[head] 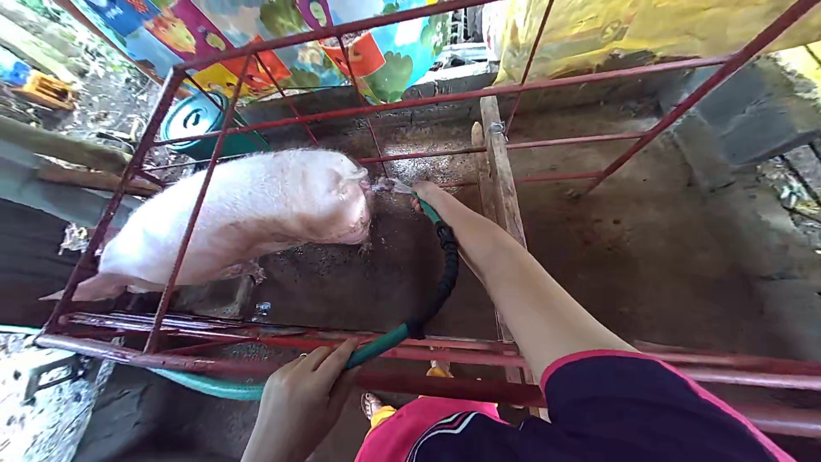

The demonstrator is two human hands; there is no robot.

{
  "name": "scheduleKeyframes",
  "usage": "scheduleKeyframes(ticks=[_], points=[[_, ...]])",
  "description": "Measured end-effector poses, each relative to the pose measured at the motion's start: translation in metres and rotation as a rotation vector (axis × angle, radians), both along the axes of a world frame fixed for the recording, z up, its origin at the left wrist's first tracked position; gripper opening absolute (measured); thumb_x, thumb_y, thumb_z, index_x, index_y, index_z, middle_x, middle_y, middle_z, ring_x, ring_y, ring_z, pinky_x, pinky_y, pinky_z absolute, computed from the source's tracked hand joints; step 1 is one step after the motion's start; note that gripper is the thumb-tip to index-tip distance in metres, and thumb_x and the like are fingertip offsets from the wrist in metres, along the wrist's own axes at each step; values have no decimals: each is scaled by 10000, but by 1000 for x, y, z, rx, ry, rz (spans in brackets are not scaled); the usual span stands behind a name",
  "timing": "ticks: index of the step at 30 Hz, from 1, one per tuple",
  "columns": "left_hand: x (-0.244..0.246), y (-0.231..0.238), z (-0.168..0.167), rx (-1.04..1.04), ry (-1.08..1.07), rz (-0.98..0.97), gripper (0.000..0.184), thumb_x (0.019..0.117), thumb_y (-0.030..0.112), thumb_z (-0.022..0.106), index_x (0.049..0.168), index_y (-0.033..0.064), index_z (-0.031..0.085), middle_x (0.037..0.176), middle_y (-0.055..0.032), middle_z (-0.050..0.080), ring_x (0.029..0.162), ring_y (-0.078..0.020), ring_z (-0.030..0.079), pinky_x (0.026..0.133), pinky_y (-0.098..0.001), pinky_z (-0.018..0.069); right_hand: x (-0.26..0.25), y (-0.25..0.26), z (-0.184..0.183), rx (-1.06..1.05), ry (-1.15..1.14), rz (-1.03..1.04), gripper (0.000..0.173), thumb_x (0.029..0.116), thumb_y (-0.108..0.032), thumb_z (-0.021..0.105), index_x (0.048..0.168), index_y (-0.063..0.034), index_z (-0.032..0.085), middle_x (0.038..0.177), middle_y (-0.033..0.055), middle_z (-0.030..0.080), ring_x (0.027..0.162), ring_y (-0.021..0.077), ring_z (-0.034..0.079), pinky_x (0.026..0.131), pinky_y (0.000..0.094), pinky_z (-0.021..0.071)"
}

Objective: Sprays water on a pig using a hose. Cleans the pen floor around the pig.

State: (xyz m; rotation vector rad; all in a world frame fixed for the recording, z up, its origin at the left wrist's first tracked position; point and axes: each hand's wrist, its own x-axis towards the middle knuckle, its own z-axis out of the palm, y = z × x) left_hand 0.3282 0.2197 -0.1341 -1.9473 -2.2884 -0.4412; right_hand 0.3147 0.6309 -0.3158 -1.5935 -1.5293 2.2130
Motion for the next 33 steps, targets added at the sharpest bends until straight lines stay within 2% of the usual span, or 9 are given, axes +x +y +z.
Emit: scheduleKeyframes(ticks=[3, 7, 9, 14, 16, 20, 23, 26, 33], points=[[3, -2, -10, -17, -24, 10, 388, 978, 378, 520, 1028, 114, 799, 740, -64, 728, 584, -198, 684, 500, -352, 533, -6, -1, -6, -72, 69, -16, 191, 1108, -240, 421, 1116, -80, 524, 679, 14, 507, 450, 83, 468, 416, 214, 423], [3, -6, -28, 9, -23, 14, 396, 979, 387, 527, 1031, 106, 800, 705, -67, 698, 564, -196, 660, 491, -341, 516, -10, -1, -12, -117, 186, -44, 203, 1123, -250, 414, 1222, -86, 482, 702, 19, 495, 447, 80, 452, 406, 213, 412], [1, -7, -31, 27, -4, 16, 405, 992, 390, 511, 1033, 106, 797, 697, -66, 687, 563, -194, 651, 493, -334, 507, -13, 3, -6, -80, 182, -26, 221, 1126, -266, 412, 1223, -80, 483, 715, 23, 512, 448, 81, 456, 408, 215, 418], [0, -5, -33, 46, 33, 14, 397, 993, 365, 505, 1048, 95, 790, 722, -73, 703, 590, -195, 663, 518, -326, 512, -23, 18, 17, 27, 171, 40, 270, 1125, -234, 400, 1324, -68, 476, 756, 41, 526, 470, 94, 466, 436, 227, 431], [-2, -4, -34, 61, 38, 18, 393, 994, 361, 507, 1049, 93, 790, 718, -75, 696, 585, -194, 653, 516, -320, 503, -29, 23, 21, 37, 141, 49, 257, 1121, -230, 404, 1311, -74, 480, 778, 44, 532, 477, 94, 466, 437, 227, 431], [-6, -5, -34, 73, 32, 30, 380, 982, 345, 516, 1038, 89, 791, 736, -77, 713, 615, -189, 675, 541, -310, 520, -39, 25, 27, 49, 96, 47, 205, 1112, -200, 415, 1250, -67, 490, 735, 36, 512, 454, 95, 461, 421, 221, 429], [-8, -7, -34, 66, 14, 48, 374, 973, 343, 526, 1037, 92, 795, 750, -74, 720, 629, -182, 682, 552, -307, 526, -44, 23, 26, 69, 45, 68, 211, 1104, -187, 431, 1260, -64, 502, 781, 48, 532, 485, 100, 476, 443, 227, 438], [-9, -7, -33, 54, -3, 56, 364, 961, 341, 537, 1033, 97, 798, 748, -69, 717, 624, -177, 679, 551, -306, 528, -49, 22, 20, 89, -1, 85, 196, 1097, -202, 446, 1200, -61, 535, 772, 35, 558, 491, 95, 496, 454, 230, 451], [-12, -6, -34, 39, -16, 52, 357, 959, 348, 539, 1013, 109, 798, 752, -60, 722, 622, -170, 679, 548, -300, 526, -61, 26, 32, 85, 141, 81, 272, 1114, -212, 433, 1344, -75, 485, 750, 51, 547, 468, 108, 486, 429, 240, 442]])
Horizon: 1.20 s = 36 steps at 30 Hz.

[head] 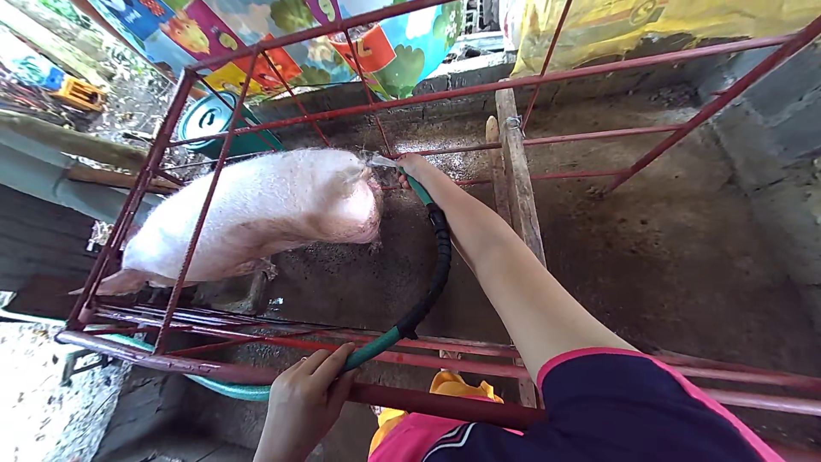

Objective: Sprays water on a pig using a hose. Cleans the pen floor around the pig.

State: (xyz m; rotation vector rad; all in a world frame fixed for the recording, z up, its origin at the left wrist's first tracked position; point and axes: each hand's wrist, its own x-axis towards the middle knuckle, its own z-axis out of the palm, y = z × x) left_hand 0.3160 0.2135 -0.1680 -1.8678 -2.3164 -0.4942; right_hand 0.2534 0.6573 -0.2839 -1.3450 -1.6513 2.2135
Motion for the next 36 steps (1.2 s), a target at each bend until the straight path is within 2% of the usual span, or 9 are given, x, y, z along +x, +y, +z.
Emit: scheduleKeyframes(ticks=[5, 9, 10, 12, 15, 20, 23, 28, 36], points=[[0, 2, 0, 14, 9, 13, 359, 956, 349, 540, 1007, 106, 800, 720, -59, 704, 592, -161, 656, 528, -292, 508, 5, -6, 2, 26, -25, 21, 245, 1092, -159, 435, 1305, -52, 490, 789, 50, 541, 485, 85, 483, 442, 217, 438], [2, 1, 1, 5, 2, 16, 376, 964, 366, 535, 1013, 105, 801, 718, -66, 702, 585, -180, 659, 524, -319, 516, 26, -43, 83, 17, -150, 31, 283, 1134, -160, 353, 1378, -89, 477, 838, 8, 492, 548, 72, 406, 514, 203, 387], [2, 1, 1, 4, -1, 20, 376, 965, 367, 533, 1016, 108, 801, 724, -65, 706, 591, -181, 664, 527, -321, 520, 25, -41, 74, 8, -130, 31, 279, 1136, -173, 351, 1374, -88, 471, 829, 7, 488, 540, 70, 407, 503, 201, 386], [1, 1, 0, -2, -6, 24, 376, 970, 373, 532, 1020, 115, 800, 732, -57, 709, 598, -174, 666, 532, -319, 522, 14, -21, 16, -24, -21, -2, 282, 1118, -204, 406, 1343, -55, 489, 792, 38, 535, 502, 78, 464, 457, 211, 420], [1, 1, 0, -9, -3, 21, 373, 969, 369, 528, 1018, 119, 800, 735, -52, 713, 600, -170, 668, 529, -311, 519, 7, -13, -31, -87, -80, -36, 215, 1101, -232, 450, 1185, -57, 543, 736, 34, 547, 474, 92, 482, 436, 228, 437], [0, 1, 0, -15, -7, 10, 373, 968, 370, 529, 1017, 118, 799, 739, -46, 717, 604, -168, 675, 529, -310, 526, 16, -25, -39, -117, -155, -38, 206, 1108, -231, 431, 1152, -60, 537, 731, 26, 522, 475, 93, 469, 444, 227, 435], [0, 1, -1, -19, -2, 13, 369, 960, 369, 532, 1012, 124, 803, 747, -46, 724, 608, -166, 680, 528, -313, 527, 16, -19, -38, -94, -42, -42, 247, 1119, -242, 408, 1263, -63, 499, 747, 36, 535, 480, 94, 481, 441, 231, 439], [1, 2, -1, -20, 4, 20, 371, 952, 365, 530, 1004, 124, 806, 724, -50, 712, 590, -177, 672, 510, -321, 515, 18, -16, -37, -122, 18, -56, 241, 1116, -217, 404, 1300, -78, 474, 734, 37, 541, 451, 85, 461, 408, 221, 414], [-1, 2, 1, -43, -7, 2, 370, 959, 372, 521, 1010, 141, 806, 719, -35, 704, 586, -168, 663, 509, -318, 510, 35, -53, -91, -339, -166, -105, 188, 1088, -220, 434, 1001, -83, 529, 641, 4, 497, 409, 70, 435, 378, 199, 384]])
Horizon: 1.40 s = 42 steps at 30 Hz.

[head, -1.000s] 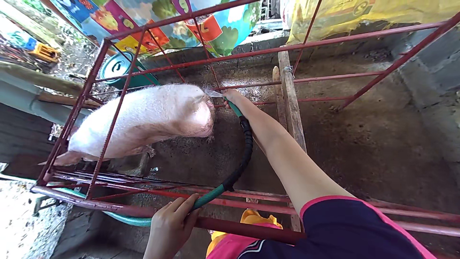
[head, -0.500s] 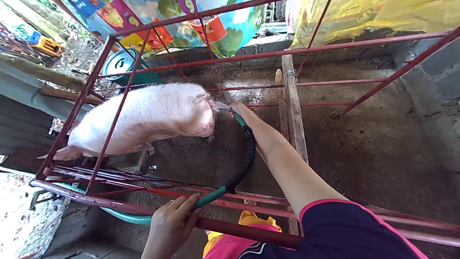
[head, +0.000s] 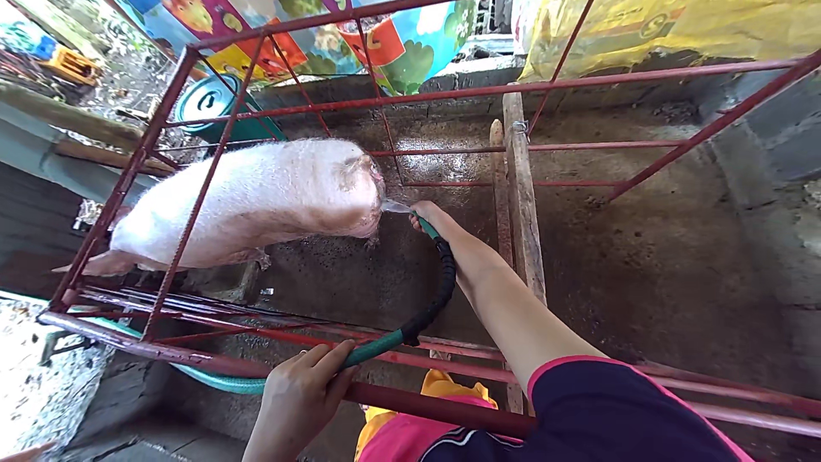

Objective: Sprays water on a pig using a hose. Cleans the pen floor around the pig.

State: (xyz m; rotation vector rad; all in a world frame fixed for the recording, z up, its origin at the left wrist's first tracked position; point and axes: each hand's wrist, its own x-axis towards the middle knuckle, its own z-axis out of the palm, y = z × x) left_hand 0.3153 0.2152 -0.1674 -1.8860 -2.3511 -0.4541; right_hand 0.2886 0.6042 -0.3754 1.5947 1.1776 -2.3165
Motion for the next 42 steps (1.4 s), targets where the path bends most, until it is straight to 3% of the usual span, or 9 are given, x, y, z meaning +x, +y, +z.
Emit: scheduleKeyframes(ticks=[9, 15, 19, 21, 23, 33, 42], points=[[0, 2, 0, -10, -3, 11, 375, 957, 364, 517, 1005, 136, 811, 733, -47, 720, 590, -186, 678, 506, -334, 520, 1, 10, 9, 68, 93, -13, 199, 1122, -232, 381, 1172, -76, 495, 714, 22, 500, 434, 79, 440, 398, 208, 404], [1, 1, 1, -22, -5, 15, 370, 952, 360, 518, 1007, 140, 810, 732, -43, 718, 592, -181, 679, 504, -336, 518, 2, -3, -7, -26, 28, -19, 189, 1102, -235, 417, 1038, -87, 516, 659, 7, 507, 407, 60, 425, 370, 189, 366], [0, 0, 0, -29, -1, 10, 379, 961, 364, 509, 1006, 137, 809, 717, -44, 705, 580, -186, 667, 496, -336, 507, 2, 1, -9, 5, 97, -51, 201, 1114, -249, 387, 1083, -93, 510, 667, 8, 506, 412, 71, 435, 372, 203, 382], [0, 0, 0, -26, 0, 15, 381, 962, 371, 508, 1003, 140, 809, 712, -45, 703, 575, -187, 664, 491, -335, 501, 2, 8, -4, 26, 166, -63, 199, 1126, -254, 368, 1204, -106, 477, 717, 15, 509, 432, 75, 436, 382, 210, 387], [1, 1, 0, -25, 2, 18, 383, 960, 372, 509, 1002, 138, 810, 714, -47, 704, 578, -186, 666, 494, -334, 503, 0, 13, 5, 57, 182, -51, 207, 1130, -250, 364, 1251, -111, 457, 731, 21, 511, 432, 76, 434, 379, 209, 387], [1, 0, 1, -15, 14, 7, 378, 958, 361, 512, 1003, 134, 810, 712, -50, 705, 580, -189, 670, 493, -339, 509, -7, 23, 41, 205, 204, -35, 268, 1127, -229, 393, 1360, -104, 434, 764, 46, 531, 466, 99, 471, 422, 230, 428], [2, 0, 0, 4, 19, 19, 372, 961, 361, 522, 1006, 126, 807, 705, -50, 696, 572, -180, 659, 493, -321, 499, -27, 41, 56, 283, 196, 47, 272, 1113, -208, 420, 1356, -92, 463, 752, 45, 548, 477, 101, 493, 436, 232, 443]])
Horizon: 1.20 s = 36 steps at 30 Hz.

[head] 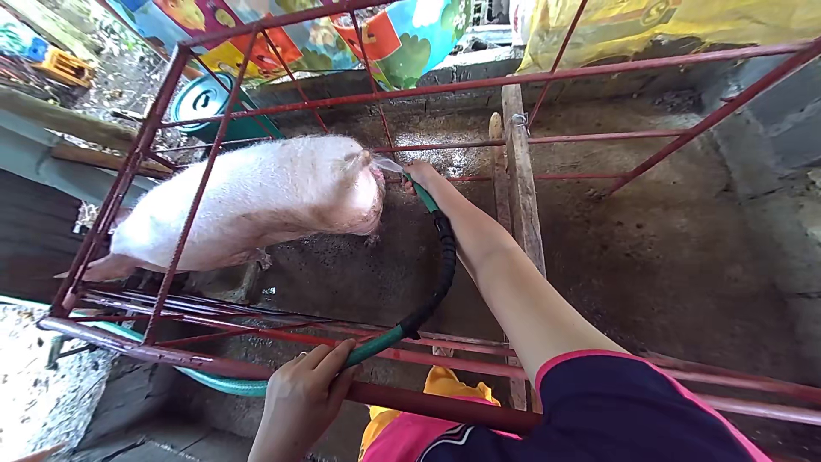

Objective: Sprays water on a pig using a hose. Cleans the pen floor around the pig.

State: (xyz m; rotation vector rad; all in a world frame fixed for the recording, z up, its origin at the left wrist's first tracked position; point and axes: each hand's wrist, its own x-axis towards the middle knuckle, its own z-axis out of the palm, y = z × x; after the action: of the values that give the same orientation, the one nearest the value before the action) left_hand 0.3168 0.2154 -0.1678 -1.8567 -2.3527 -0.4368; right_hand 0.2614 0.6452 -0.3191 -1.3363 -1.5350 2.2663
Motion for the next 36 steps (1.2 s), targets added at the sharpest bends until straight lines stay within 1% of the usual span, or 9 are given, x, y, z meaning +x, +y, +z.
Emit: scheduleKeyframes(ticks=[8, 12, 14, 15, 19, 24, 28, 33, 36], points=[[1, 2, 0, 14, 19, 13, 375, 958, 363, 529, 1012, 117, 806, 708, -52, 699, 565, -181, 655, 486, -317, 494, -10, 16, 15, 69, 24, 35, 268, 1109, -182, 411, 1352, -78, 457, 762, 46, 552, 479, 103, 487, 436, 240, 444], [2, 3, 0, 23, 31, 30, 376, 955, 356, 530, 1004, 106, 807, 702, -55, 698, 559, -183, 655, 485, -321, 496, -14, 16, 15, 143, -42, 50, 294, 1116, -207, 420, 1373, -77, 479, 839, 70, 596, 551, 122, 553, 506, 264, 496], [3, 3, 0, 17, 40, 37, 377, 953, 354, 528, 1009, 107, 808, 702, -53, 696, 560, -184, 654, 482, -321, 493, -14, 16, 11, 224, -79, 79, 326, 1120, -221, 414, 1397, -67, 491, 951, 112, 633, 636, 151, 605, 593, 307, 537], [3, 3, 0, 12, 45, 38, 378, 954, 354, 527, 1011, 108, 808, 702, -53, 696, 560, -185, 654, 481, -320, 493, -15, 14, 8, 255, -92, 86, 331, 1119, -221, 403, 1397, -64, 490, 969, 125, 640, 654, 163, 616, 608, 320, 541], [3, 3, 1, -14, 61, 23, 383, 953, 362, 524, 1005, 115, 813, 714, -56, 708, 572, -197, 673, 486, -338, 510, -14, 6, -2, 311, -101, 106, 351, 1104, -224, 420, 1402, -56, 498, 909, 126, 648, 617, 169, 600, 578, 325, 526], [1, 2, 0, -27, 55, -3, 383, 953, 368, 523, 1006, 121, 812, 708, -54, 702, 560, -198, 666, 474, -340, 505, -11, -7, -6, 243, -76, 126, 325, 1100, -185, 438, 1399, -70, 494, 853, 98, 602, 554, 138, 546, 511, 283, 485], [1, 1, 0, -26, 52, -8, 382, 954, 371, 522, 1003, 129, 814, 707, -51, 700, 552, -192, 657, 468, -336, 496, -10, -12, -15, 245, -105, 165, 301, 1101, -186, 419, 1366, -78, 510, 862, 101, 600, 564, 144, 553, 519, 292, 492], [1, 1, 1, -33, 52, -4, 385, 955, 372, 518, 995, 129, 814, 696, -51, 691, 552, -197, 659, 468, -337, 499, -10, -6, -1, 250, -33, 123, 291, 1104, -195, 430, 1359, -72, 496, 829, 90, 595, 541, 136, 543, 501, 283, 485], [1, 2, 0, -25, 50, 6, 385, 955, 372, 520, 997, 126, 813, 699, -50, 696, 557, -196, 663, 472, -336, 501, -9, 0, 5, 269, -58, 125, 323, 1102, -198, 426, 1394, -76, 495, 855, 94, 606, 557, 139, 552, 517, 287, 491]])
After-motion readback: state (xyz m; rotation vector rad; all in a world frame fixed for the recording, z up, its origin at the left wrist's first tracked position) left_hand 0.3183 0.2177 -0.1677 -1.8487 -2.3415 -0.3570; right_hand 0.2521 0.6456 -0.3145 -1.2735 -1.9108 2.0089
